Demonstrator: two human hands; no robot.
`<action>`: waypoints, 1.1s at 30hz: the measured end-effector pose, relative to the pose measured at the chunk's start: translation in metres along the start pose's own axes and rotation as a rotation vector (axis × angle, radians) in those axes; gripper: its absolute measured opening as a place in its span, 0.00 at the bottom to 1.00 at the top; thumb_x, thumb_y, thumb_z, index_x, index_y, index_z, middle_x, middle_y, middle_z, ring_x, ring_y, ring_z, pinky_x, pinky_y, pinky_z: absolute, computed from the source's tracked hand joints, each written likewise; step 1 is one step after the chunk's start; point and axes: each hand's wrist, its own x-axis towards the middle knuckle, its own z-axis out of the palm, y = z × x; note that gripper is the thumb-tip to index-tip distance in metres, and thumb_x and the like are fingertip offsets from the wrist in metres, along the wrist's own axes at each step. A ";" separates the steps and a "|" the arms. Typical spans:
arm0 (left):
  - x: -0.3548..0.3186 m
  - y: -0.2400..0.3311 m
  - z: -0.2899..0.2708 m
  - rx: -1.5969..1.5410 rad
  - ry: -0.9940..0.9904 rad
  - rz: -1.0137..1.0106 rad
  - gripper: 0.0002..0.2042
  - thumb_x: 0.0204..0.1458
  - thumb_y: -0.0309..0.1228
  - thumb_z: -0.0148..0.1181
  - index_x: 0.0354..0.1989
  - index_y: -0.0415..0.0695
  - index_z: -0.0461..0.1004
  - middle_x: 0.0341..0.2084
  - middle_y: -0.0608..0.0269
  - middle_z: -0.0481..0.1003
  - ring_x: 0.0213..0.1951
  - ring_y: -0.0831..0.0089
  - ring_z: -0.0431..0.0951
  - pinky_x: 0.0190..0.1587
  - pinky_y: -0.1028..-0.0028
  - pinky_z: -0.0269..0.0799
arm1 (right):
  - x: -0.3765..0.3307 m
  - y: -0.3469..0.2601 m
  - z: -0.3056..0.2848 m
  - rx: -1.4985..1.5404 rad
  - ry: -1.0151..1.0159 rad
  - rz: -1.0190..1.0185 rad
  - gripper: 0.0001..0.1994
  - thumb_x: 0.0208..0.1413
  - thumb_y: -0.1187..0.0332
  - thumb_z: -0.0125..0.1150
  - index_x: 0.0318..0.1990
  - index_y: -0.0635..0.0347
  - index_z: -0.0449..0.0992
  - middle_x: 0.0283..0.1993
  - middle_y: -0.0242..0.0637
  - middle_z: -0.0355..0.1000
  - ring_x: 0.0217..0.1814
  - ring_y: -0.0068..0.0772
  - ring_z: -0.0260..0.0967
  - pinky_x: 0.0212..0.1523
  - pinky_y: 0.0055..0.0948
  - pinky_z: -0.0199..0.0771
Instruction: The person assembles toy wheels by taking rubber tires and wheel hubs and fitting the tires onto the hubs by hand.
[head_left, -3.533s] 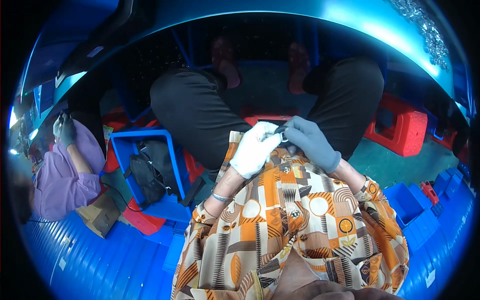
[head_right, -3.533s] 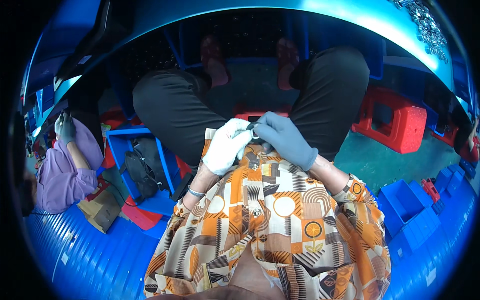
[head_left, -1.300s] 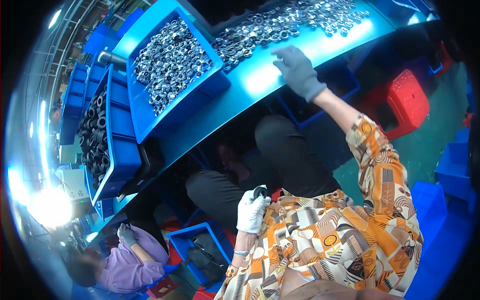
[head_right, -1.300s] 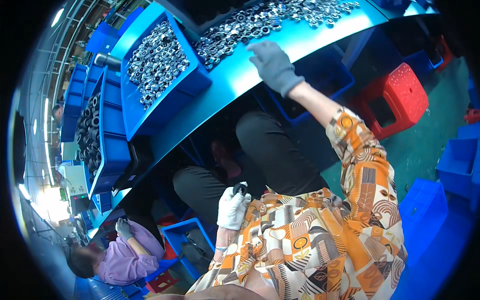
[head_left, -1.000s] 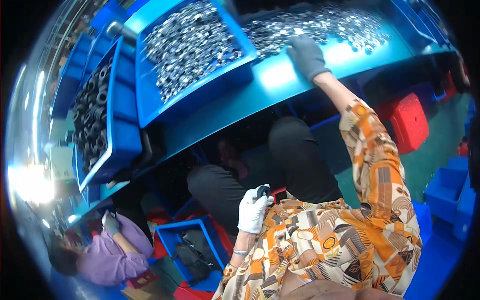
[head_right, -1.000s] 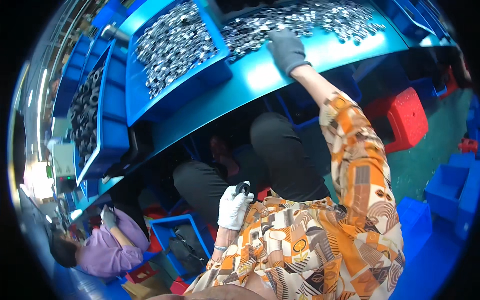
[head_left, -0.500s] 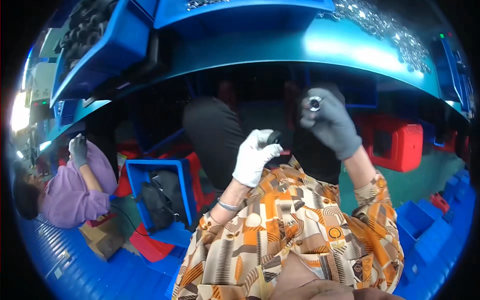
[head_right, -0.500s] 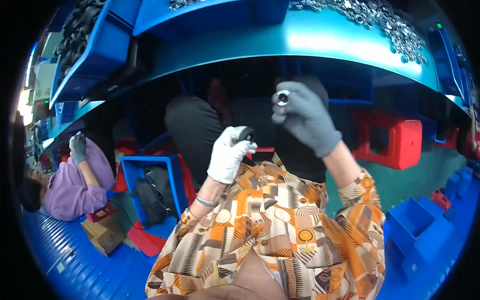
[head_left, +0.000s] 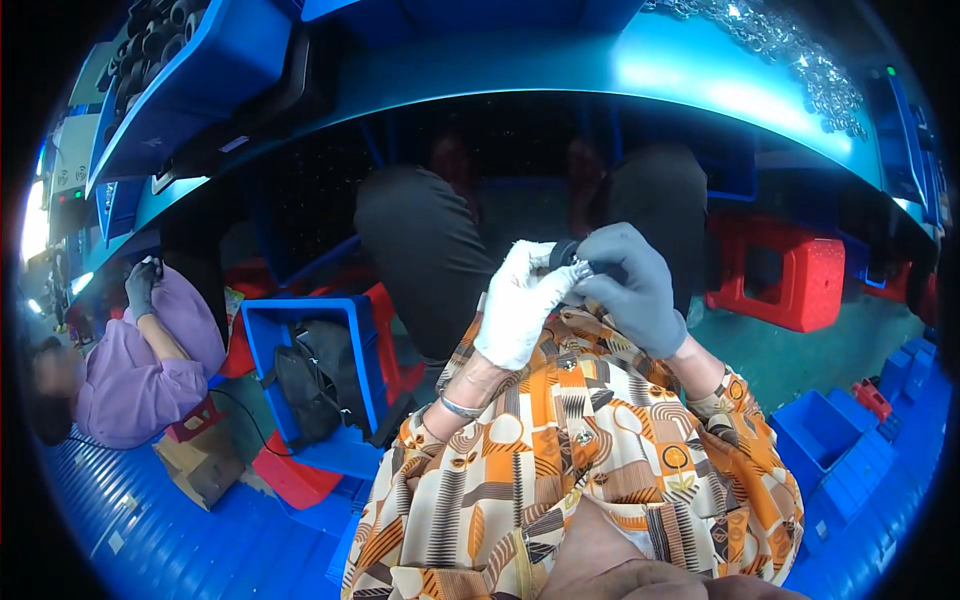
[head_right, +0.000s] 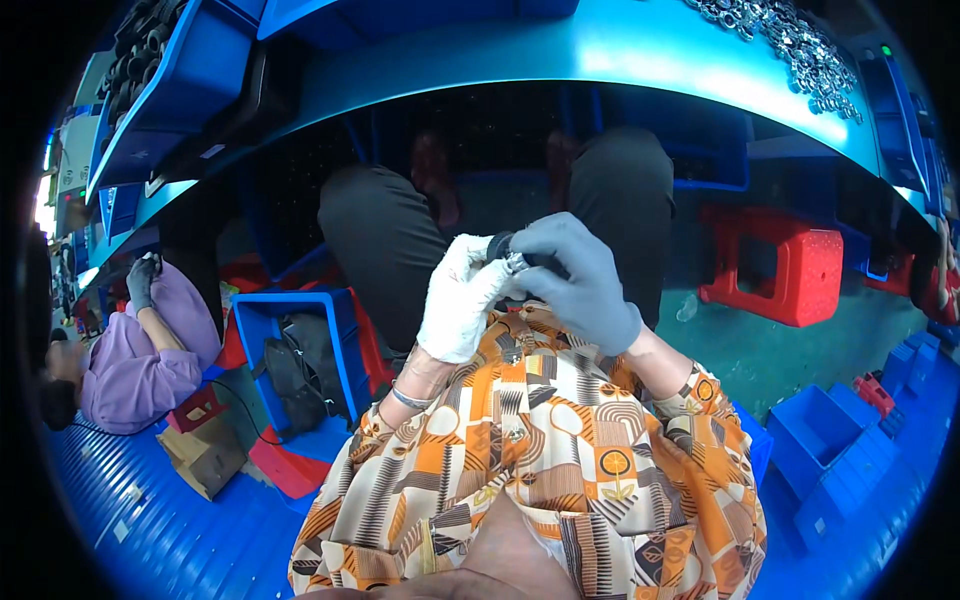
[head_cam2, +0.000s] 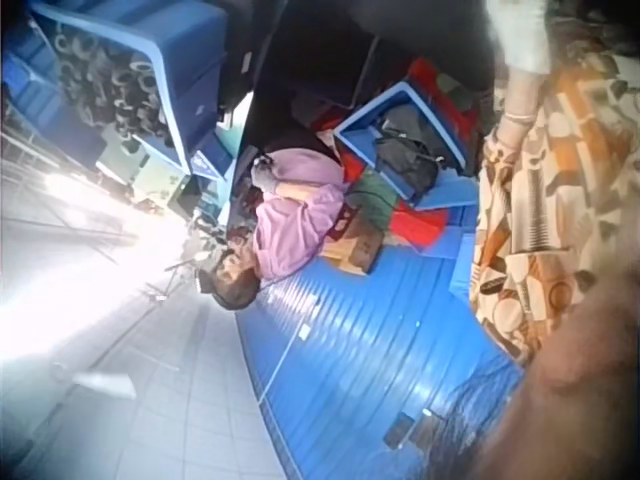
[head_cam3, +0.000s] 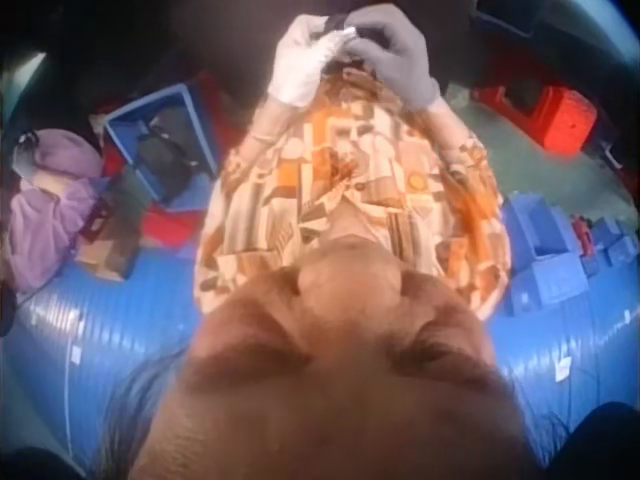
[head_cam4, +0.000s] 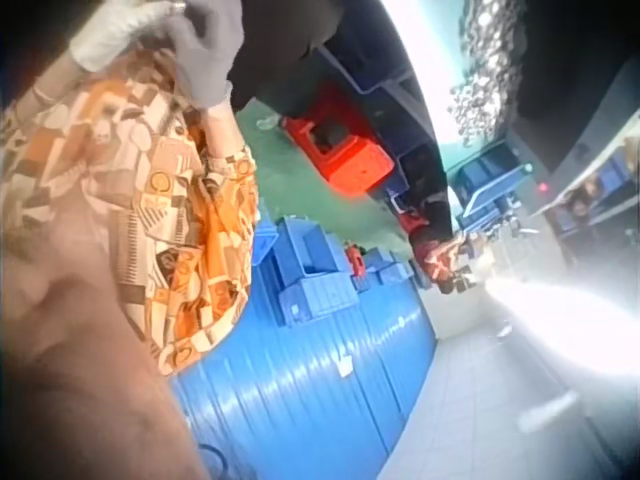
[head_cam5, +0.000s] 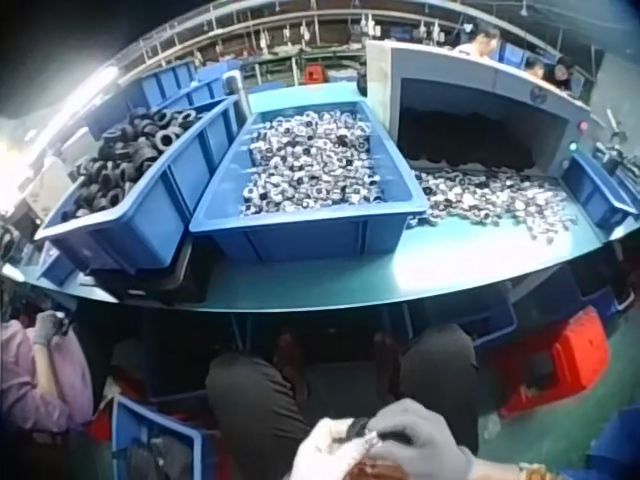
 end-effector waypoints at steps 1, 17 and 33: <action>-0.001 -0.003 -0.001 -0.060 -0.012 -0.014 0.08 0.54 0.22 0.56 0.42 0.40 0.69 0.33 0.67 0.73 0.32 0.86 0.71 0.35 0.83 0.68 | 0.000 -0.001 -0.002 -0.200 -0.021 -0.122 0.15 0.43 0.80 0.65 0.42 0.60 0.74 0.38 0.37 0.67 0.35 0.29 0.68 0.34 0.23 0.69; 0.001 0.011 0.002 0.132 -0.030 0.059 0.05 0.57 0.25 0.55 0.38 0.42 0.66 0.30 0.70 0.69 0.32 0.87 0.68 0.34 0.83 0.66 | 0.005 -0.009 -0.002 -0.308 -0.040 -0.114 0.16 0.44 0.81 0.62 0.43 0.60 0.74 0.39 0.41 0.67 0.39 0.38 0.68 0.38 0.27 0.69; 0.005 0.008 0.006 0.121 -0.079 0.002 0.12 0.55 0.26 0.55 0.48 0.38 0.69 0.38 0.63 0.73 0.39 0.78 0.73 0.43 0.77 0.71 | -0.001 0.003 -0.004 -0.220 0.019 -0.139 0.12 0.46 0.77 0.62 0.41 0.60 0.75 0.41 0.41 0.67 0.43 0.38 0.67 0.43 0.31 0.70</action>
